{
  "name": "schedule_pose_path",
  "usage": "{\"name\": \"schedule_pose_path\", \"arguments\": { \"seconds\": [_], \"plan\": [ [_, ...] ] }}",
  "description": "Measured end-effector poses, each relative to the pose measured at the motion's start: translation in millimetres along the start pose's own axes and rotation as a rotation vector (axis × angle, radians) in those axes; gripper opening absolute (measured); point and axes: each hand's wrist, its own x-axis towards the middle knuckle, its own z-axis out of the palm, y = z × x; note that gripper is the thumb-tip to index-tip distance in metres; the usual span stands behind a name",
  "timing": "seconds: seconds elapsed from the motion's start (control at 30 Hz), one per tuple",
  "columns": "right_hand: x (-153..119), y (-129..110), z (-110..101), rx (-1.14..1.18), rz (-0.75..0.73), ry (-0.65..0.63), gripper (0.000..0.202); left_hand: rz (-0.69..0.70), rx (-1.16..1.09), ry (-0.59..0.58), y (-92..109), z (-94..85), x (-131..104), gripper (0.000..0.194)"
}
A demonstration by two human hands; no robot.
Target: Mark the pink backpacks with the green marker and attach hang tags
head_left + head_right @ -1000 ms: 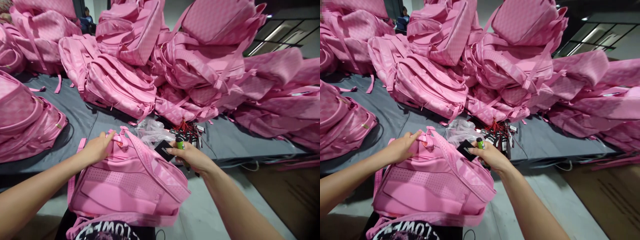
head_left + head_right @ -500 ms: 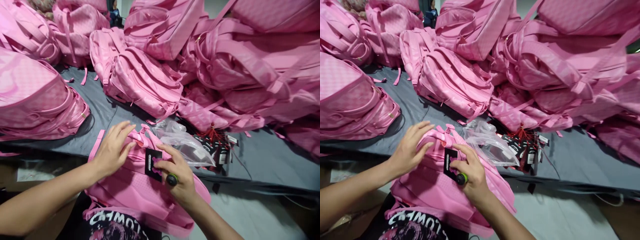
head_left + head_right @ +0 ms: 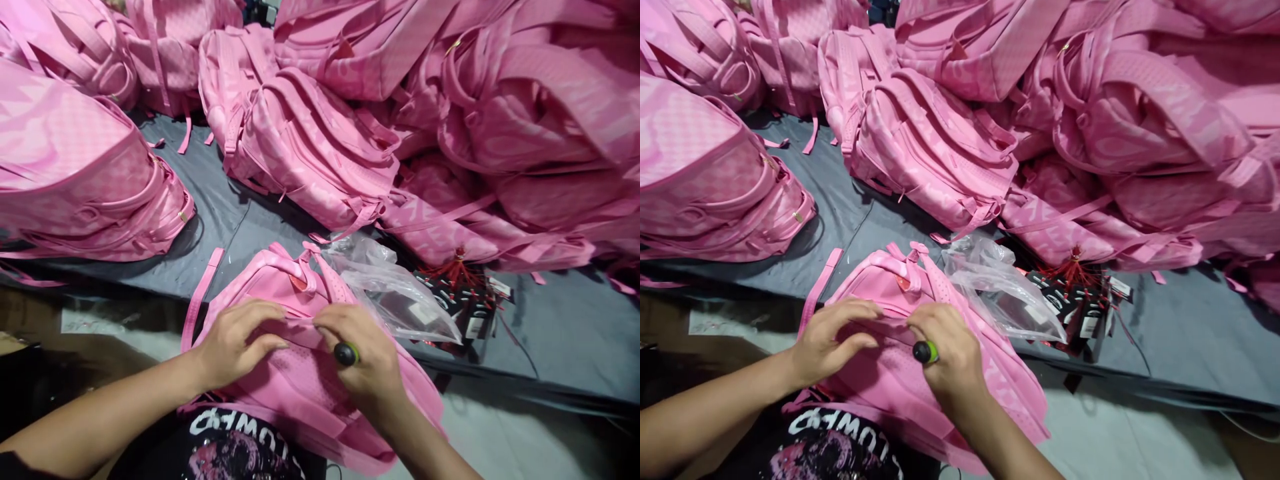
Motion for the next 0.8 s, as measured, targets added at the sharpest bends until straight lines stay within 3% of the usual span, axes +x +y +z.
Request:
{"name": "schedule_pose_path", "arguments": {
  "seconds": [0.03,0.1,0.2,0.27,0.33,0.5,0.6,0.7,0.8],
  "plan": [
    [2,3,0,-0.029,0.019,0.03,0.015,-0.011,0.103,0.064,-5,-4.5,-4,0.029],
    [8,9,2,-0.053,0.039,0.035,0.019,-0.158,0.273,0.164,-19,-12.0,-13,0.058],
    [18,13,9,-0.108,0.062,-0.184,0.036,-0.428,0.292,0.04,-43,-13.9,-24,0.085],
    [27,12,17,-0.185,0.136,-0.45,0.033,-0.482,0.233,-0.058,-55,-8.7,-31,0.082],
    [37,9,27,-0.267,0.215,-0.699,0.025,-0.458,0.219,-0.034,-63,-1.3,-36,0.074],
    [54,5,50,-0.399,0.2,-0.991,0.016,-0.373,0.265,0.078,-75,9.9,-43,0.069],
    [53,3,53,-0.476,0.122,-1.051,0.016,-0.343,0.27,0.074,-81,10.8,-43,0.069],
    [47,0,50,-0.559,0.1,-0.989,0.016,-0.342,0.252,0.073,-83,11.3,-43,0.069],
    [47,3,52,-0.464,0.133,-0.898,0.024,-0.352,0.218,0.081,-81,12.0,-41,0.072]
  ]
}}
